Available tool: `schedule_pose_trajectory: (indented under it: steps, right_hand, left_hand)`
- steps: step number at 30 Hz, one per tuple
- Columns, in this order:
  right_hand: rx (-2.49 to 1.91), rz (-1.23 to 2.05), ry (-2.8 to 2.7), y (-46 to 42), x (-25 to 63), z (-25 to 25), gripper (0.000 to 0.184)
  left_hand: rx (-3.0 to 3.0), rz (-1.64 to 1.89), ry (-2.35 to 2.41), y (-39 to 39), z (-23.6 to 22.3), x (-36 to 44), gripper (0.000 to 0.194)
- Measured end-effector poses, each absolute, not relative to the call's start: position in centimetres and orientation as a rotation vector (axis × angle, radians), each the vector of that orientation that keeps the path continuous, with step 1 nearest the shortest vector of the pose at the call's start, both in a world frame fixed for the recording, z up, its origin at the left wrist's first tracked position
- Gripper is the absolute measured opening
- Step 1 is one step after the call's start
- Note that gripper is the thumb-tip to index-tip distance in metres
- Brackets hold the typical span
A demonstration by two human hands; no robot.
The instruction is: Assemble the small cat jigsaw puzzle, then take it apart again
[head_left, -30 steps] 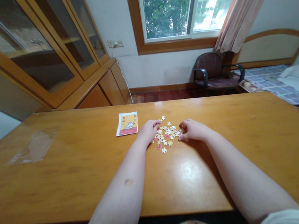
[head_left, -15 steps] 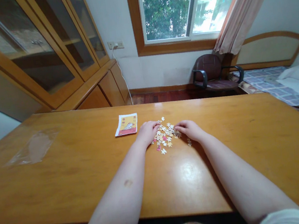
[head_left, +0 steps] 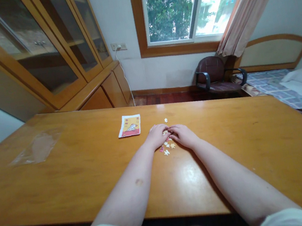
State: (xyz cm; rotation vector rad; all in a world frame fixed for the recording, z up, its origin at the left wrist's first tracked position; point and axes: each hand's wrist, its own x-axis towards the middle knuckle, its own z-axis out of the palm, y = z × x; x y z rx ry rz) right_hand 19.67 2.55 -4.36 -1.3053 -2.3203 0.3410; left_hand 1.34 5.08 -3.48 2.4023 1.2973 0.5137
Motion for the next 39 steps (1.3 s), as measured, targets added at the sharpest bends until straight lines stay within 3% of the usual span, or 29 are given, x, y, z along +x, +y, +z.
schedule_pose_trajectory:
  steps: [5, 10, 16, 19, 22, 26, 29, 32, 39]
  right_hand:
    - [-1.475, 0.368, -2.044, 3.2, 21.4, -4.0, 0.038]
    - [-1.587, 0.49, -2.099, 1.7, 23.7, -4.5, 0.068]
    - [-1.532, 0.334, -2.346, -1.6, 22.7, -5.1, 0.111]
    - [-1.552, 0.305, -2.353, -2.1, 21.9, -5.0, 0.103]
    - [-1.53, 0.299, -2.34, -2.2, 21.8, -5.0, 0.096]
    - [-1.482, 0.312, -2.394, -1.6, 21.7, -5.1, 0.111]
    - [-1.442, 0.316, -2.451, -0.4, 21.0, -4.8, 0.114]
    - [-1.394, 0.314, -2.484, 1.1, 20.3, -4.4, 0.108]
    - [-1.341, 0.286, -2.424, 2.7, 19.6, -4.6, 0.074]
  left_hand:
    - [2.231, 0.79, 1.51, 6.2, -4.0, 1.0, 0.039]
    - [2.186, 0.437, 1.658, 8.0, -3.5, 1.6, 0.058]
    - [2.439, 0.293, 1.245, 8.2, -2.4, 3.1, 0.043]
    - [2.404, 0.358, 1.007, 7.3, -2.3, 2.2, 0.033]
    - [2.334, 0.44, 1.019, 5.9, -2.6, -0.3, 0.041]
    - [2.535, 0.224, 1.093, 4.1, -3.0, -3.2, 0.1]
    - [2.603, 0.107, 1.105, 3.9, -3.2, -2.8, 0.114]
    - [2.609, 0.116, 1.143, 4.8, -3.1, -1.2, 0.102]
    - [2.583, 0.286, 1.259, 6.1, -3.9, 1.1, 0.061]
